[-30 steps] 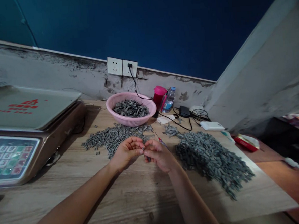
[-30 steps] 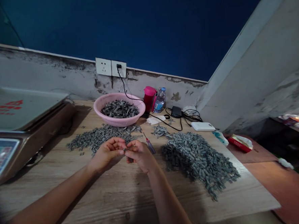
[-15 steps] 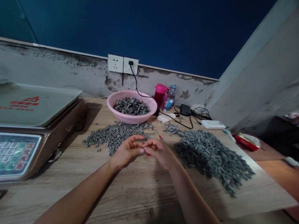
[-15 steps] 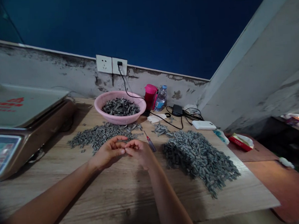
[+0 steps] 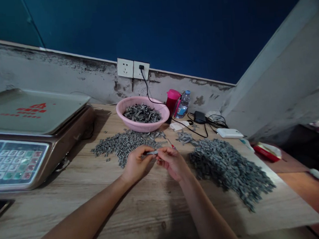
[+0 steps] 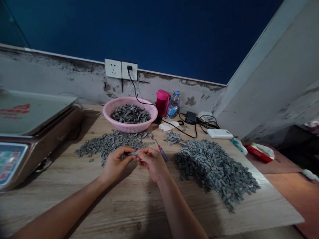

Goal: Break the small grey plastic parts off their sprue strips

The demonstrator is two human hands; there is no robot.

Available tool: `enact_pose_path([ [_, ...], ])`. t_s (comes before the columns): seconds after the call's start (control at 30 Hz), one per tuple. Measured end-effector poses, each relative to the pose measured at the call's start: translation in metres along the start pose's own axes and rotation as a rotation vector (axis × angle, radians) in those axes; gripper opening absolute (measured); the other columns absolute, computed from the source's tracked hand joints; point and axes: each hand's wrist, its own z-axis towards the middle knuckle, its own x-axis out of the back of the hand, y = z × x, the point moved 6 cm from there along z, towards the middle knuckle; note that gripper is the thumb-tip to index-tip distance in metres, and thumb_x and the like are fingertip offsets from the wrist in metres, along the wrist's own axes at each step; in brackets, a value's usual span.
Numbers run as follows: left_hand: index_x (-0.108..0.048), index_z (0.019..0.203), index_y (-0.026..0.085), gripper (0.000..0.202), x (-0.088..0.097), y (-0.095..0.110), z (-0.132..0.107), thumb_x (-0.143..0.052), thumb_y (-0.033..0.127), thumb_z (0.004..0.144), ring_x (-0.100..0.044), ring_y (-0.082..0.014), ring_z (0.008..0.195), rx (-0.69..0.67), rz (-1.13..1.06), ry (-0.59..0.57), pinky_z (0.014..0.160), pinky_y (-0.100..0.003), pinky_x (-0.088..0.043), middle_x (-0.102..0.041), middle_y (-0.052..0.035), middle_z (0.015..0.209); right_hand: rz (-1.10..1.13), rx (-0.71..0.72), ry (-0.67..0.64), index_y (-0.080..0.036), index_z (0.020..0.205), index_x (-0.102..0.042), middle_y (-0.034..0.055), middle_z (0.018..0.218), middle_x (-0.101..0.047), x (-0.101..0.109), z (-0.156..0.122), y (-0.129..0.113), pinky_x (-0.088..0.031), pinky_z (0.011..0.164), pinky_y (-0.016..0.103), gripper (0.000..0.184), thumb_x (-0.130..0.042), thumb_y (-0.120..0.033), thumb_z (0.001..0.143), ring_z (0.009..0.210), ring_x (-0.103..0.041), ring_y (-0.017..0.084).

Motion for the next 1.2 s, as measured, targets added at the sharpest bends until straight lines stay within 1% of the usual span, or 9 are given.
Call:
enact_pose_path([
  [0.1, -0.065, 0.082, 0.016, 0.014, -0.003, -0.005, 0.003, -0.069, 0.022, 0.071, -0.058, -0.0156, 0.08, 0.152, -0.299, -0.024, 0.073, -0.025, -0.046, -0.063, -0.0042, 0.085, 0.012, 0.026, -0.106, -0.018, 0.085, -0.067, 0.0016, 0.075, -0.062, -0.004, 0.0, -0.002, -0.046, 0.062, 0.023, 0.028, -0.077, -0.029, 0.062, 0.066, -0.057, 0.011],
  [0.17, -0.067, 0.079, 0.015, 0.016, -0.006, -0.004, 0.004, -0.072, 0.022, 0.066, -0.058, -0.0156, 0.08, 0.19, -0.435, -0.056, 0.073, -0.025, -0.047, -0.062, -0.0044, 0.085, -0.011, 0.06, -0.166, -0.018, 0.085, -0.066, 0.001, 0.073, -0.062, -0.006, 0.0, -0.002, -0.045, 0.059, 0.021, 0.024, -0.075, -0.029, 0.065, 0.063, -0.055, 0.01],
  [0.27, -0.068, 0.075, 0.015, 0.017, -0.01, -0.003, 0.003, -0.076, 0.021, 0.061, -0.057, -0.015, 0.079, 0.208, -0.538, -0.103, 0.072, -0.025, -0.048, -0.06, -0.0042, 0.085, -0.043, 0.069, -0.235, -0.019, 0.081, -0.063, -0.001, 0.068, -0.059, -0.007, -0.001, -0.003, -0.042, 0.055, 0.02, 0.019, -0.073, -0.03, 0.069, 0.058, -0.053, 0.008],
  [0.37, -0.068, 0.075, 0.015, 0.018, -0.014, -0.005, 0.001, -0.077, 0.021, 0.061, -0.057, -0.0149, 0.078, 0.203, -0.591, -0.142, 0.071, -0.026, -0.048, -0.059, -0.0038, 0.085, -0.095, 0.018, -0.294, -0.019, 0.08, -0.058, -0.0016, 0.07, -0.058, -0.006, -0.005, -0.004, -0.044, 0.059, 0.022, 0.02, -0.071, -0.032, 0.072, 0.06, -0.055, 0.009],
  [0.53, -0.067, 0.077, 0.016, 0.017, -0.016, -0.011, -0.001, -0.076, 0.021, 0.064, -0.056, -0.0146, 0.079, 0.141, -0.501, -0.167, 0.076, -0.026, -0.045, -0.058, -0.0037, 0.084, -0.279, 0.005, -0.332, -0.017, 0.081, -0.055, 0.0018, 0.073, -0.06, -0.003, -0.01, -0.009, -0.048, 0.062, 0.025, 0.023, -0.066, -0.036, 0.076, 0.067, -0.059, 0.013],
  [0.67, -0.066, 0.077, 0.016, 0.016, -0.015, -0.012, -0.001, -0.075, 0.023, 0.065, -0.056, -0.0157, 0.083, 0.101, -0.387, -0.168, 0.078, -0.027, -0.043, -0.058, -0.0049, 0.085, -0.341, 0.015, -0.291, -0.015, 0.077, -0.055, 0.0006, 0.066, -0.06, -0.003, -0.008, -0.011, -0.048, 0.057, 0.024, 0.025, -0.069, -0.035, 0.072, 0.058, -0.057, 0.011],
  [0.9, -0.066, 0.078, 0.016, 0.017, -0.017, -0.012, -0.002, -0.073, 0.027, 0.067, -0.055, -0.0165, 0.083, 0.107, -0.364, -0.202, 0.078, -0.028, -0.043, -0.059, -0.0058, 0.085, -0.373, -0.011, -0.219, -0.015, 0.074, -0.054, -0.0011, 0.06, -0.059, 0.001, -0.006, -0.012, -0.048, 0.055, 0.024, 0.028, -0.072, -0.035, 0.066, 0.053, -0.057, 0.011],
  [1.1, -0.066, 0.076, 0.015, 0.014, -0.016, -0.003, 0.0, -0.071, 0.027, 0.069, -0.057, -0.0171, 0.08, 0.089, -0.324, -0.267, 0.076, -0.029, -0.044, -0.06, -0.0065, 0.083, -0.386, 0.055, -0.249, -0.017, 0.078, -0.05, -0.0031, 0.06, -0.058, 0.0, -0.004, -0.011, -0.044, 0.052, 0.021, 0.025, -0.069, -0.031, 0.069, 0.05, -0.054, 0.009],
  [1.2, -0.066, 0.074, 0.016, 0.01, -0.011, 0.001, 0.002, -0.071, 0.023, 0.067, -0.057, -0.0175, 0.081, 0.037, -0.182, -0.201, 0.076, -0.029, -0.044, -0.061, -0.006, 0.083, -0.394, 0.049, -0.178, -0.017, 0.076, -0.049, -0.0036, 0.057, -0.057, 0.001, 0.0, -0.006, -0.04, 0.048, 0.02, 0.025, -0.068, -0.031, 0.067, 0.048, -0.052, 0.009],
])
